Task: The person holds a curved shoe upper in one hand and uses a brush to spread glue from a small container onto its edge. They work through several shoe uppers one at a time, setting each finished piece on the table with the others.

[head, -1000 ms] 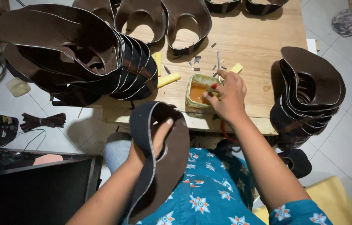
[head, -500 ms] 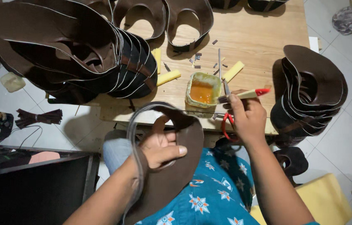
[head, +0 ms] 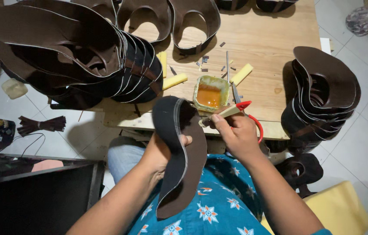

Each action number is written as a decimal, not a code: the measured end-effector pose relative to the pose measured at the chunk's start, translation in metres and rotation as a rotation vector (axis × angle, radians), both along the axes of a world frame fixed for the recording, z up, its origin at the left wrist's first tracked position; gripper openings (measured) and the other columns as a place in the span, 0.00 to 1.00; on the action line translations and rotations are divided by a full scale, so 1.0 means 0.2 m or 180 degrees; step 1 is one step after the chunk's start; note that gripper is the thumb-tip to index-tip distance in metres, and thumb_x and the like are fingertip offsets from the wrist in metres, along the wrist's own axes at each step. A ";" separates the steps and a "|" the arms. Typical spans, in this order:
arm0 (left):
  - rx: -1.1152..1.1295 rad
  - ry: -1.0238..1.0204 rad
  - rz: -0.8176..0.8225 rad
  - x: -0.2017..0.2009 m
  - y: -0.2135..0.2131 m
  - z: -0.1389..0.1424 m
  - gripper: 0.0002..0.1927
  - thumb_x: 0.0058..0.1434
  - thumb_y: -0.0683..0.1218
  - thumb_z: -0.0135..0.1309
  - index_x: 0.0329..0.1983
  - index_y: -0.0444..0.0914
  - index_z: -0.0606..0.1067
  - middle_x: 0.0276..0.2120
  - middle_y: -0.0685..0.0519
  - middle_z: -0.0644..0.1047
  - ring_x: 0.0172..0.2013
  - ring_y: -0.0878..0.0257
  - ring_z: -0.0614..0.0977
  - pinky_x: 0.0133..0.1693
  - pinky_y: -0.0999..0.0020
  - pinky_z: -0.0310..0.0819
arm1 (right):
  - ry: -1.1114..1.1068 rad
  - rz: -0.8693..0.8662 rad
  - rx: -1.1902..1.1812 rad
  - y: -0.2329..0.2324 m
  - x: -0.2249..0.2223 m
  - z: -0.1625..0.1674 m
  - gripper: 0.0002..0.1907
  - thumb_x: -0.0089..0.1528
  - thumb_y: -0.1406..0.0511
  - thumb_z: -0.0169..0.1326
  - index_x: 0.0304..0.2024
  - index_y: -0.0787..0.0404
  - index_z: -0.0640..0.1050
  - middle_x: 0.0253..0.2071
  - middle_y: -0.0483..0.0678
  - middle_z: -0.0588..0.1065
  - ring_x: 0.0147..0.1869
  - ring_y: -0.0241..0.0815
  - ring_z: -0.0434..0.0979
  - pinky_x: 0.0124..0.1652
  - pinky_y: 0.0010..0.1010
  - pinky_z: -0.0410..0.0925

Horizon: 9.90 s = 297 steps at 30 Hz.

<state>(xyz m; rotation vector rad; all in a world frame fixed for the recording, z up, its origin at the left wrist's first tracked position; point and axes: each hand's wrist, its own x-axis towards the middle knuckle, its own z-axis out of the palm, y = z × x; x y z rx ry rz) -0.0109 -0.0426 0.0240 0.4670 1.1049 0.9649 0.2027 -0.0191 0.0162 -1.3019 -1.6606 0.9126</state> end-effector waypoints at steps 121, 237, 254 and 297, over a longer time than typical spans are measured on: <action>0.1702 -0.0045 -0.0966 -0.10 0.15 0.03 0.25 0.60 0.36 0.54 0.61 0.34 0.64 0.49 0.50 0.75 0.49 0.61 0.78 0.51 0.63 0.76 | 0.1666 -0.0137 -0.0584 -0.06 0.01 -0.08 0.11 0.67 0.69 0.52 0.50 0.70 0.76 0.47 0.58 0.81 0.49 0.44 0.82 0.52 0.35 0.75; 0.0838 -0.0379 -0.0241 -0.03 0.10 0.13 0.22 0.59 0.35 0.42 0.58 0.27 0.71 0.46 0.44 0.78 0.44 0.58 0.80 0.48 0.64 0.77 | 0.1802 -0.0025 0.0062 0.12 0.08 0.11 0.09 0.67 0.72 0.56 0.49 0.67 0.74 0.48 0.52 0.78 0.50 0.38 0.81 0.52 0.31 0.76; 0.1260 0.0183 -0.0213 -0.05 0.12 0.13 0.26 0.59 0.34 0.44 0.63 0.29 0.72 0.45 0.47 0.75 0.45 0.61 0.74 0.50 0.67 0.69 | 0.1655 0.0119 0.0130 0.11 0.11 0.05 0.07 0.66 0.74 0.55 0.47 0.66 0.74 0.49 0.52 0.78 0.52 0.37 0.80 0.53 0.29 0.75; 0.1156 -0.0069 -0.0547 0.01 0.10 0.24 0.23 0.63 0.37 0.48 0.63 0.33 0.70 0.43 0.52 0.79 0.38 0.66 0.80 0.41 0.70 0.77 | 0.1793 -0.0670 0.0020 0.07 0.00 0.11 0.08 0.68 0.69 0.56 0.47 0.69 0.76 0.39 0.51 0.79 0.39 0.36 0.80 0.43 0.28 0.76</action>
